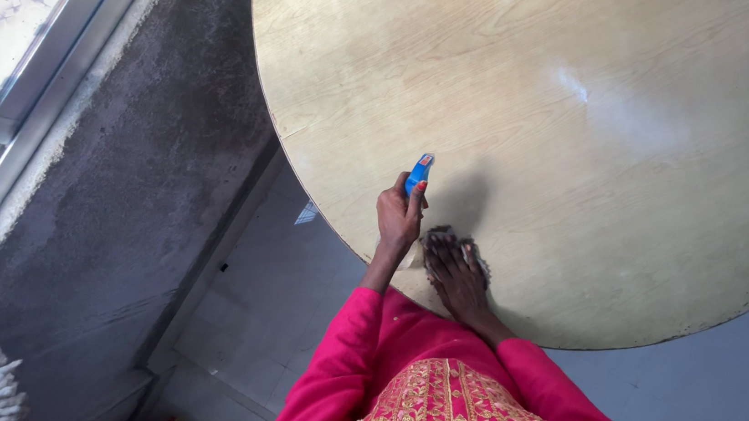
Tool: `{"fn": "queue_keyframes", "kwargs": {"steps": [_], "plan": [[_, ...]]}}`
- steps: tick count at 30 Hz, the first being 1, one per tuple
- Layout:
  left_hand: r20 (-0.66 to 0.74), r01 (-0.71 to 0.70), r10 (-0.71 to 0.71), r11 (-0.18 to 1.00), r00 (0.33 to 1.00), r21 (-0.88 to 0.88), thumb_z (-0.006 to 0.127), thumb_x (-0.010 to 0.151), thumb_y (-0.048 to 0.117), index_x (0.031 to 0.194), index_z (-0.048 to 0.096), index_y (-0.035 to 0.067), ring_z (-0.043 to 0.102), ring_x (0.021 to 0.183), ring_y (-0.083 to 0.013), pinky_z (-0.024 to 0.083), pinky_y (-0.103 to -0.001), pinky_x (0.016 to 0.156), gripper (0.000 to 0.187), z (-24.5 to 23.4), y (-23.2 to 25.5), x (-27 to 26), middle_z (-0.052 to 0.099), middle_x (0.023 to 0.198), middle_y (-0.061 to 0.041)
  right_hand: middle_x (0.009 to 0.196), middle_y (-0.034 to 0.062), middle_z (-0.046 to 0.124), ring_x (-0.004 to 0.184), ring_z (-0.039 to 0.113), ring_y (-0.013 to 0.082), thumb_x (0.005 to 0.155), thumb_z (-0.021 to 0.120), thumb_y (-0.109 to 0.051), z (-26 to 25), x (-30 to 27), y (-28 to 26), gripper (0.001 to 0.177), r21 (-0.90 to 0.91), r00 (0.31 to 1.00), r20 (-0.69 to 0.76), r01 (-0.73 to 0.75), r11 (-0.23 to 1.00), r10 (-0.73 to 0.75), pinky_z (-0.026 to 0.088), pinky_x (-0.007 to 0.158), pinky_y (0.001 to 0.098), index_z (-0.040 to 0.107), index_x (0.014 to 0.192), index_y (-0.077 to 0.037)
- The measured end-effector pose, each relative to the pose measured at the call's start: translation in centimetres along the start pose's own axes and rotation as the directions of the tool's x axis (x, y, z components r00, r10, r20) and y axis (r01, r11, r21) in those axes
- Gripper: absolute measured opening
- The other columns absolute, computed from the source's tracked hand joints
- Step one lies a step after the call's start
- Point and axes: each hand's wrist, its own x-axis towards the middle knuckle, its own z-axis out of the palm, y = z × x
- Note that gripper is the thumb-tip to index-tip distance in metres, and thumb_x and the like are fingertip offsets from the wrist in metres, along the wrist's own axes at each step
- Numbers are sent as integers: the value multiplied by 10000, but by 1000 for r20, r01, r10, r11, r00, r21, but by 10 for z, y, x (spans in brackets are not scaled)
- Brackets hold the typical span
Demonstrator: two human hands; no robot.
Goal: The person sprays a cleaning solution onto a large round wooden table and wipes the surface with a cloth. They repeatedly spray and wipe different sections of the table in a circular motion, moving around the perimeter to cover the entire surface.
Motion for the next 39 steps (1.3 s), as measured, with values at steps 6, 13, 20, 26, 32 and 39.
{"fn": "queue_keyframes", "kwargs": {"steps": [6,13,20,26,32,39], "plan": [[47,-102,95,978,994,179,597,1007,417,1084,686,52,713,591,-290,532,-407,604,383,13,6,-4,700,624,-104,1666,97,332,1569,267,250,1050,479,-398,-25,21,24,608,-65,980,66,194,979,-190,161,1282,565,362,1592,-148],[-41,39,-38,999,998,17,586,1034,404,1028,683,12,648,516,-210,504,-361,539,404,26,17,-33,663,603,-87,1678,75,322,1563,260,270,1004,511,-364,-75,41,100,646,-59,971,38,238,970,-236,162,1255,562,358,1605,-181],[-104,171,-172,985,980,-19,606,1002,420,1048,688,11,625,458,-164,511,-338,488,419,78,30,-45,649,569,-85,1665,65,368,1569,284,272,1030,505,-342,-100,60,168,609,-67,977,-48,205,977,-208,175,1267,553,378,1606,-191],[-83,-75,116,917,990,392,690,957,417,1035,733,50,649,554,-308,495,-407,566,378,109,45,-61,656,591,-155,1622,107,436,1561,303,292,1057,496,-345,-129,98,242,557,-27,963,-80,255,967,-256,188,1268,556,450,1583,-165],[-163,-1,22,992,986,124,619,1003,413,1031,700,19,656,507,-195,507,-342,566,403,134,54,-81,657,580,-83,1619,114,456,1556,322,314,1074,501,-327,-159,142,299,536,-21,957,-126,261,965,-262,194,1267,558,485,1581,-151],[-313,-45,-5,988,950,-150,549,1046,448,990,688,-11,585,495,-101,460,-263,503,483,150,61,-90,610,572,-46,1643,119,438,1572,316,317,1098,488,-321,-173,167,333,528,-26,948,-143,283,959,-284,174,1291,558,476,1597,-150]]}}
